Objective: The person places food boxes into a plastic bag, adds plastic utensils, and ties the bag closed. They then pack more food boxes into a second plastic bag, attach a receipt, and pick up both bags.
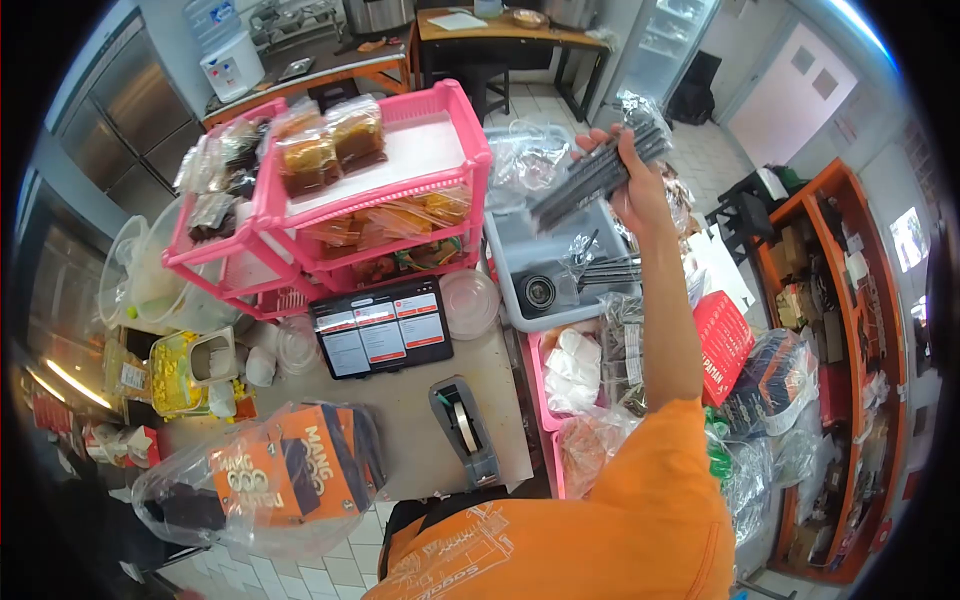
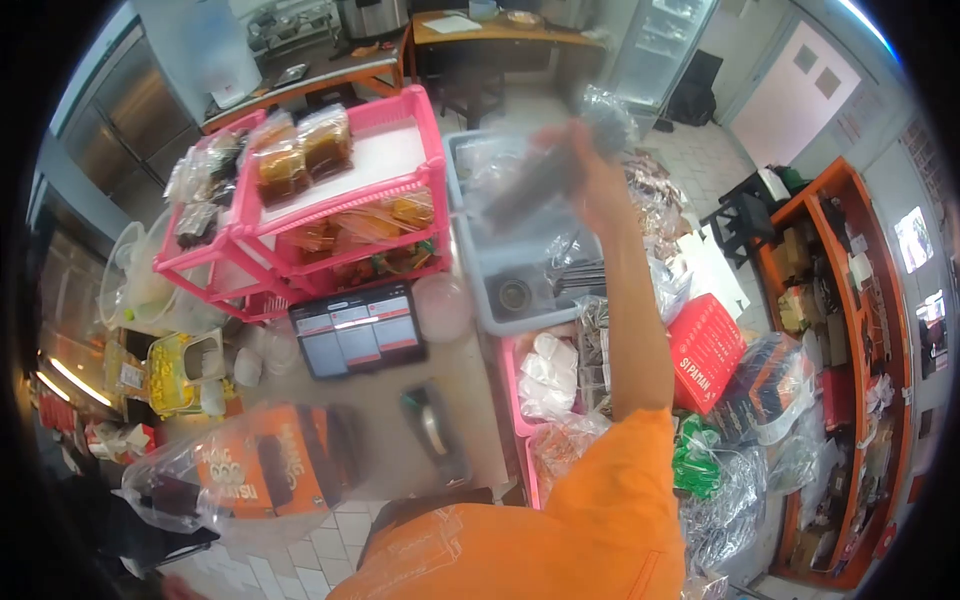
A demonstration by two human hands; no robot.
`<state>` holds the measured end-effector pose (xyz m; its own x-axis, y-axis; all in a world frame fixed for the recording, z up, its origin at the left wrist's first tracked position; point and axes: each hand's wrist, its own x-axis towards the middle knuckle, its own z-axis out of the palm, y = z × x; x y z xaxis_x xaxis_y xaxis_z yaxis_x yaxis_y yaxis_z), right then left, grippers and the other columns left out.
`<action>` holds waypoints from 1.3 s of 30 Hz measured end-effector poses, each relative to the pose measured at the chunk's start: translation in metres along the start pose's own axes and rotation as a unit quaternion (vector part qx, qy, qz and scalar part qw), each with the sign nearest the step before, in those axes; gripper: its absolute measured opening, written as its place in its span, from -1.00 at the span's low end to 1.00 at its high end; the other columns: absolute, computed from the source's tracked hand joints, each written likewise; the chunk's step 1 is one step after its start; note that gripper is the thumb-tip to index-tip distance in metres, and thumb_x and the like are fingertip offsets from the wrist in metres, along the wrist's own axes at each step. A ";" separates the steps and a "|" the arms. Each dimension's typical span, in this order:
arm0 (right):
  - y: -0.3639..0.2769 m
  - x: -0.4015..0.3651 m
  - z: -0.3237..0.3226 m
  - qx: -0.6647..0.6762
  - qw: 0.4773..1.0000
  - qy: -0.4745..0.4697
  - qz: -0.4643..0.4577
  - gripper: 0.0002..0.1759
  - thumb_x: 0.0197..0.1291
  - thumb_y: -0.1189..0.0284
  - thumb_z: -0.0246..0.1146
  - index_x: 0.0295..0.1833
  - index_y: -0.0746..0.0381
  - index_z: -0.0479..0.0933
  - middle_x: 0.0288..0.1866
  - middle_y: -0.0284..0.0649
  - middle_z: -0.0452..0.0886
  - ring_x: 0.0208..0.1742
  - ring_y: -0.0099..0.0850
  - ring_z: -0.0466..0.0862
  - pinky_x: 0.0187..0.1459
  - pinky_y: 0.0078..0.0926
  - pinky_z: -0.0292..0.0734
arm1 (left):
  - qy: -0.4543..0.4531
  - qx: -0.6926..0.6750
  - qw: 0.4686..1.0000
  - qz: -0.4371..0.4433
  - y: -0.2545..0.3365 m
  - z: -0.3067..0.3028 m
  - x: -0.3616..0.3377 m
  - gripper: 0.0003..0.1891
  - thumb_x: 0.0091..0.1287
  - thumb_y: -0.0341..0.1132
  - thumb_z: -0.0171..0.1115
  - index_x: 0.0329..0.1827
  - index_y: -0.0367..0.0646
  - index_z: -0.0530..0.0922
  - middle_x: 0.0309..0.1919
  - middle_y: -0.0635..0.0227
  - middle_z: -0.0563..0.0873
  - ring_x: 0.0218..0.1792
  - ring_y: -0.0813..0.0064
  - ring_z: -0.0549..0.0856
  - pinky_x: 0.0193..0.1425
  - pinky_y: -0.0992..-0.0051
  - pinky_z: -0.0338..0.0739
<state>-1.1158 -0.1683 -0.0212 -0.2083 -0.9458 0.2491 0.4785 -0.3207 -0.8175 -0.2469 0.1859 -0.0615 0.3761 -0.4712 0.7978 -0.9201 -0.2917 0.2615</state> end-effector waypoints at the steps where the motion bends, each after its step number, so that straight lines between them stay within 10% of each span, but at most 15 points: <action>1: -0.008 -0.019 0.025 -0.014 1.000 0.008 -0.015 -0.66 0.42 0.22 0.17 0.11 0.23 0.42 -0.04 -0.17 0.64 0.14 -0.16 0.66 0.21 0.14 0.57 | 0.007 -0.001 1.000 -0.009 0.140 0.032 0.042 -0.81 0.39 -0.35 0.20 -0.19 -0.31 0.69 -0.30 0.09 0.79 -0.33 0.24 0.77 -0.26 0.22 0.65; 2: -0.012 -0.037 0.047 -0.016 1.000 -0.001 -0.017 -0.66 0.42 0.22 0.17 0.11 0.23 0.42 -0.04 -0.17 0.64 0.14 -0.16 0.66 0.21 0.14 0.57 | 0.096 -0.078 0.990 -0.073 0.263 -0.027 0.057 -0.80 0.41 -0.34 0.23 -0.16 -0.34 0.69 -0.31 0.13 0.79 -0.32 0.24 0.77 -0.21 0.25 0.65; 4: -0.016 -0.074 0.081 0.008 0.994 0.028 -0.101 -0.68 0.42 0.22 0.17 0.09 0.22 0.41 -0.08 -0.21 0.61 0.08 -0.21 0.66 0.22 0.14 0.56 | 0.044 -0.291 0.955 0.038 0.259 -0.013 0.042 -0.82 0.35 -0.41 0.09 -0.11 -0.35 0.54 -0.20 0.11 0.65 -0.27 0.37 0.63 -0.17 0.45 0.56; 6: -0.020 -0.096 0.082 0.005 0.987 0.104 -0.119 -0.70 0.44 0.20 0.15 -0.03 0.24 0.45 -0.22 -0.21 0.61 -0.13 -0.24 0.69 0.09 0.01 0.65 | -0.143 -0.594 0.781 0.128 0.345 0.000 0.011 -0.72 0.20 -0.32 0.21 -0.12 -0.33 0.59 -0.29 0.14 0.70 -0.21 0.28 0.67 -0.13 0.37 0.58; 7: -0.022 -0.095 0.057 -0.099 0.967 0.175 -0.154 -0.68 0.46 0.19 0.14 -0.11 0.26 0.46 -0.30 -0.22 0.61 -0.22 -0.29 0.68 -0.02 -0.13 0.67 | -0.309 -0.535 0.753 0.224 0.388 -0.008 0.017 -0.81 0.11 -0.38 0.26 -0.24 -0.25 0.65 -0.35 0.22 0.75 -0.27 0.28 0.71 -0.18 0.38 0.56; 10: -0.010 -0.102 0.030 -0.265 0.898 0.296 -0.190 -0.61 0.47 0.14 0.13 -0.24 0.28 0.47 -0.44 -0.25 0.61 -0.38 -0.37 0.66 -0.22 -0.37 0.63 | -0.426 -0.521 0.612 0.415 0.408 -0.002 -0.001 -0.78 0.08 -0.52 0.37 -0.18 -0.15 0.69 -0.36 0.32 0.75 -0.39 0.33 0.74 -0.37 0.42 0.58; 13: 0.052 -0.044 -0.060 -0.544 0.725 0.308 -0.289 -0.50 0.45 0.05 0.15 -0.32 0.30 0.53 -0.48 -0.30 0.64 -0.41 -0.51 0.63 -0.31 -0.47 0.51 | -0.534 -0.505 0.574 0.360 0.388 0.008 -0.032 -0.80 0.14 -0.51 0.36 -0.16 -0.12 0.69 -0.38 0.32 0.73 -0.41 0.31 0.72 -0.39 0.42 0.58; 16: 0.140 0.003 -0.100 -0.740 0.585 0.164 -0.289 -0.36 0.28 0.12 0.33 0.17 0.37 0.24 -0.23 0.09 0.68 -0.19 0.10 0.69 -0.13 -0.06 0.53 | -0.593 -0.443 0.612 0.277 0.375 0.027 -0.064 -0.82 0.19 -0.50 0.34 -0.15 -0.10 0.70 -0.42 0.30 0.71 -0.43 0.29 0.71 -0.39 0.43 0.57; 18: 0.152 -0.003 -0.074 -0.717 0.666 0.013 -0.206 -0.32 0.21 0.07 0.38 0.09 0.38 0.26 -0.20 0.19 0.65 -0.14 0.16 0.67 -0.11 -0.04 0.52 | -0.630 -0.401 0.618 0.245 0.362 0.043 -0.086 -0.82 0.20 -0.49 0.34 -0.14 -0.08 0.71 -0.38 0.27 0.74 -0.42 0.30 0.73 -0.37 0.43 0.58; 24: 0.184 -0.003 -0.102 -0.642 0.762 -0.022 -0.080 -0.29 0.19 -0.01 0.38 0.05 0.39 0.29 -0.16 0.21 0.64 -0.05 0.19 0.64 -0.07 -0.08 0.51 | -0.684 -0.313 0.655 0.073 0.357 0.051 -0.094 -0.86 0.24 -0.53 0.29 -0.19 -0.16 0.72 -0.27 0.27 0.81 -0.29 0.38 0.78 -0.25 0.48 0.62; 32: 0.193 0.025 -0.173 -0.636 0.767 0.079 -0.001 -0.45 0.23 0.12 0.33 0.07 0.31 0.33 -0.22 0.05 0.63 -0.17 0.00 0.64 -0.07 -0.20 0.49 | -0.691 -0.303 0.655 0.032 0.364 0.046 -0.084 -0.85 0.27 -0.53 0.25 -0.15 -0.18 0.72 -0.23 0.29 0.81 -0.24 0.42 0.77 -0.20 0.49 0.61; 39: 0.149 0.009 -0.130 -0.572 0.806 0.119 0.097 -0.20 0.21 -0.22 0.20 0.20 0.29 0.34 0.00 0.09 0.57 0.04 0.00 0.56 0.15 -0.27 0.38 | -0.708 -0.318 0.627 0.069 0.375 0.050 -0.087 -0.82 0.27 -0.52 0.25 -0.11 -0.16 0.73 -0.21 0.29 0.81 -0.22 0.40 0.76 -0.19 0.49 0.60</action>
<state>-1.1573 -0.2177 -0.2083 -0.4468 -0.8923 0.0641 -0.5495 0.2172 -0.8067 -0.6190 0.0761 -0.0604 -0.4062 -0.8529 -0.3279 -0.6428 0.0117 0.7659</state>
